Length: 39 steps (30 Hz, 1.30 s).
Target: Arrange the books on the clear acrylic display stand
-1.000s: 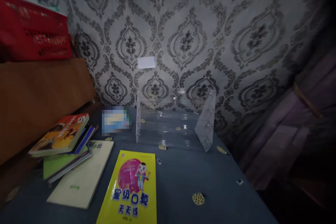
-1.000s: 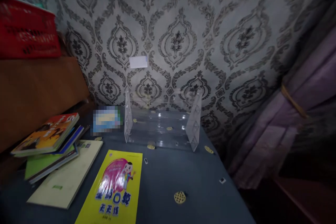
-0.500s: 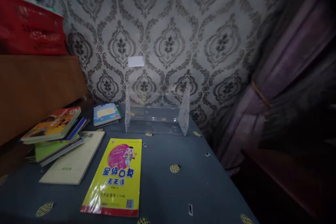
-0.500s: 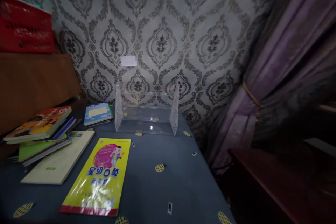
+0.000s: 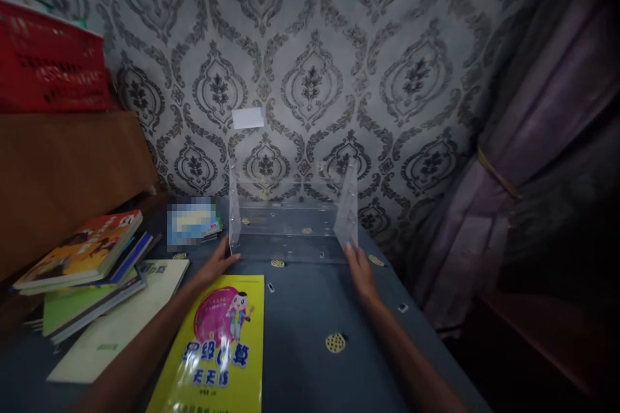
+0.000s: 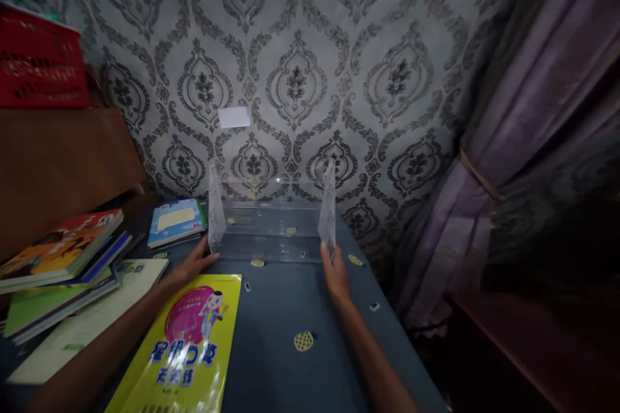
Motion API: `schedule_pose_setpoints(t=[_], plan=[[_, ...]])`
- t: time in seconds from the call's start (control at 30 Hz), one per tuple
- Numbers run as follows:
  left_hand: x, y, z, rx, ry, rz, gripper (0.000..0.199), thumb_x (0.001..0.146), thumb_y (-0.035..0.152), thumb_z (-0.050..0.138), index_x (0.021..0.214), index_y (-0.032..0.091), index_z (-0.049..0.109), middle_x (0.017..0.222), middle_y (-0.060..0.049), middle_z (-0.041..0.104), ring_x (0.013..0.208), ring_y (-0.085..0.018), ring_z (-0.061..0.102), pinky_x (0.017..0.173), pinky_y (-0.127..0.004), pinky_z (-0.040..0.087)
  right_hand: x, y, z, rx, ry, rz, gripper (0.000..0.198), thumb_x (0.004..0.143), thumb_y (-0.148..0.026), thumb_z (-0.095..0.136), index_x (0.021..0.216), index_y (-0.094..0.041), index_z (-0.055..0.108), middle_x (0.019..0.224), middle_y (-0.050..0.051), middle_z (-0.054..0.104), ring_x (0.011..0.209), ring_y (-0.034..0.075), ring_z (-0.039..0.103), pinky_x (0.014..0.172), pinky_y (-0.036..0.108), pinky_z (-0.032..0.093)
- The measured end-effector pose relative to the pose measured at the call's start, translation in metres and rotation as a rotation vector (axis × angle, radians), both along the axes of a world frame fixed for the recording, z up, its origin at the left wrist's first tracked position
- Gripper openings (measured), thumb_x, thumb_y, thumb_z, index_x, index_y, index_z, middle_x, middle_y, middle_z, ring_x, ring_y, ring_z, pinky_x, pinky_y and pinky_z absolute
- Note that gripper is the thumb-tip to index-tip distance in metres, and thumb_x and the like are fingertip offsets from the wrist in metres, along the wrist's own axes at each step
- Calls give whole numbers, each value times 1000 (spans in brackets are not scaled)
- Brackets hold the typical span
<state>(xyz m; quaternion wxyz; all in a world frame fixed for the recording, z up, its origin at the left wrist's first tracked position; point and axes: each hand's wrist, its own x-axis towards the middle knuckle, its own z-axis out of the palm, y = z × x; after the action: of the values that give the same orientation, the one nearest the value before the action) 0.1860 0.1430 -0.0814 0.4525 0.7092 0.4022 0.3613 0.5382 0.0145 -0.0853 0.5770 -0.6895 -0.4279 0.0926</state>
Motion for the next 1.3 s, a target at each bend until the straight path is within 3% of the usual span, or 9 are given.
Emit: schedule_pose_setpoints(t=[0.1,0.23,0.43,0.63,0.8,0.93,1.1,1.3], plan=[[6,16,-14,134,54,-23,69,82,44,60,143,16,45,142,-13,57,135,-32,48,115,-47,34,1,-1,-8,-50,32,4,69,82,-72,45,126,-20,54,127,13,64,125,32,54,110,48,40],[7,29,-28,143,100,28,64,82,41,57,141,15,48,141,-12,58,135,-33,47,116,-47,33,2,-7,-10,-126,61,11,66,80,-72,49,123,-22,53,128,13,62,124,34,55,111,51,39],[-11,14,-48,109,129,111,61,85,45,57,140,19,50,141,-11,59,133,-31,52,112,-45,39,-2,-16,-30,-135,92,21,68,81,-70,49,131,-24,51,138,12,58,135,35,47,116,52,33],[0,12,-26,174,137,19,55,85,33,58,137,17,53,138,-12,62,129,-30,54,112,-44,40,9,-7,-17,-108,67,37,65,82,-70,47,126,-22,51,132,13,61,129,33,52,112,49,36],[1,9,-8,207,176,31,51,81,25,60,132,16,57,135,-11,63,124,-29,58,110,-43,41,1,-10,-2,-125,-3,-5,69,79,-72,42,119,-17,53,121,17,65,121,36,57,104,50,43],[1,5,-10,222,168,48,47,79,23,59,126,17,60,125,-10,69,118,-30,62,106,-46,44,-1,-13,-4,-94,-37,-32,66,77,-72,44,115,-19,56,116,15,67,115,35,61,101,51,45],[5,5,-20,261,145,46,51,80,21,55,131,16,57,131,-11,66,122,-30,60,107,-45,43,5,-8,-12,-48,-63,-51,62,77,-71,45,110,-20,57,111,15,69,108,35,64,97,52,47],[-2,0,0,319,220,-27,59,77,13,52,136,16,54,131,-11,67,122,-29,61,107,-45,45,6,-8,-10,-77,-101,-63,65,77,-71,42,112,-18,55,113,17,67,111,37,62,99,54,46]])
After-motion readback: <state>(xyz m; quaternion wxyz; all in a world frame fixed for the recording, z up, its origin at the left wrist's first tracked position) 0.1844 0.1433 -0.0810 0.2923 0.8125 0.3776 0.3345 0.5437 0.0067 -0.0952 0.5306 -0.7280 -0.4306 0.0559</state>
